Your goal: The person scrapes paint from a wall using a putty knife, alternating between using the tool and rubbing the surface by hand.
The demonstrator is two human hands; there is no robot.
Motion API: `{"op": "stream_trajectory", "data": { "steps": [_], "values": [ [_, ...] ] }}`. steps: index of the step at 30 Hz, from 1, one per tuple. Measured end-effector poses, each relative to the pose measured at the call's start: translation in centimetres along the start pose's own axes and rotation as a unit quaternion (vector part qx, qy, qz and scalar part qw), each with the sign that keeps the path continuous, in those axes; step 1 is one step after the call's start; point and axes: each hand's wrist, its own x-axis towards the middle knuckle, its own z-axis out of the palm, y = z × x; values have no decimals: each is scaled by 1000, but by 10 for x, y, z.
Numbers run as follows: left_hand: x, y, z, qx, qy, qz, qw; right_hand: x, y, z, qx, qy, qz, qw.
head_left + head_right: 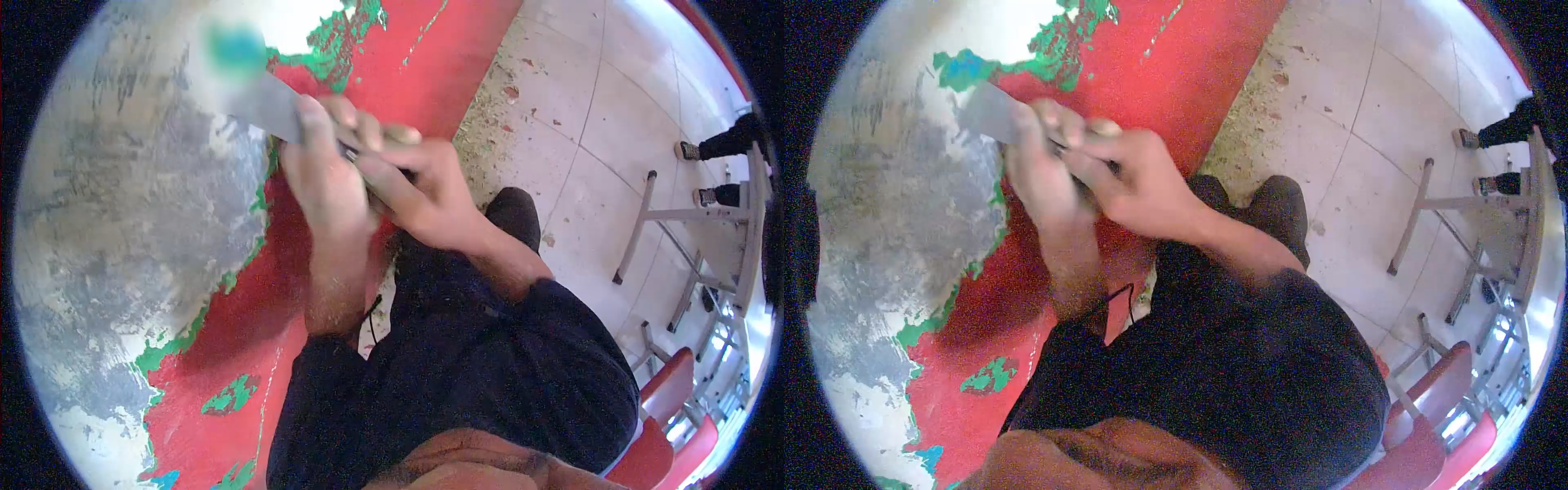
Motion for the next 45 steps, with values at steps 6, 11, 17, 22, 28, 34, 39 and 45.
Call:
{"op": "stream_trajectory", "data": {
  "steps": [6,11,17,22,28,34,39,45],
  "values": [
    [33,8,28,60,18,28,998,28,3,-11,-81,28,-73,994],
    [23,-19,17,63,56,-67,994,10,15,-20,-266,41,-77,960],
    [21,-21,17,9,65,-24,998,14,-2,-20,-234,40,-84,968],
    [19,-30,25,-32,80,-38,996,11,-5,-34,-258,6,-78,963],
    [18,-27,12,-41,45,-49,997,8,11,-31,-177,13,-65,982],
    [10,-12,22,-94,-6,-86,992,2,-5,-14,-258,88,-146,951],
    [19,-6,19,-175,-15,-68,982,1,-12,-13,-308,63,-135,940],
    [23,-9,21,-47,41,-44,997,3,-1,-12,-294,56,-112,948]
  ]
}}
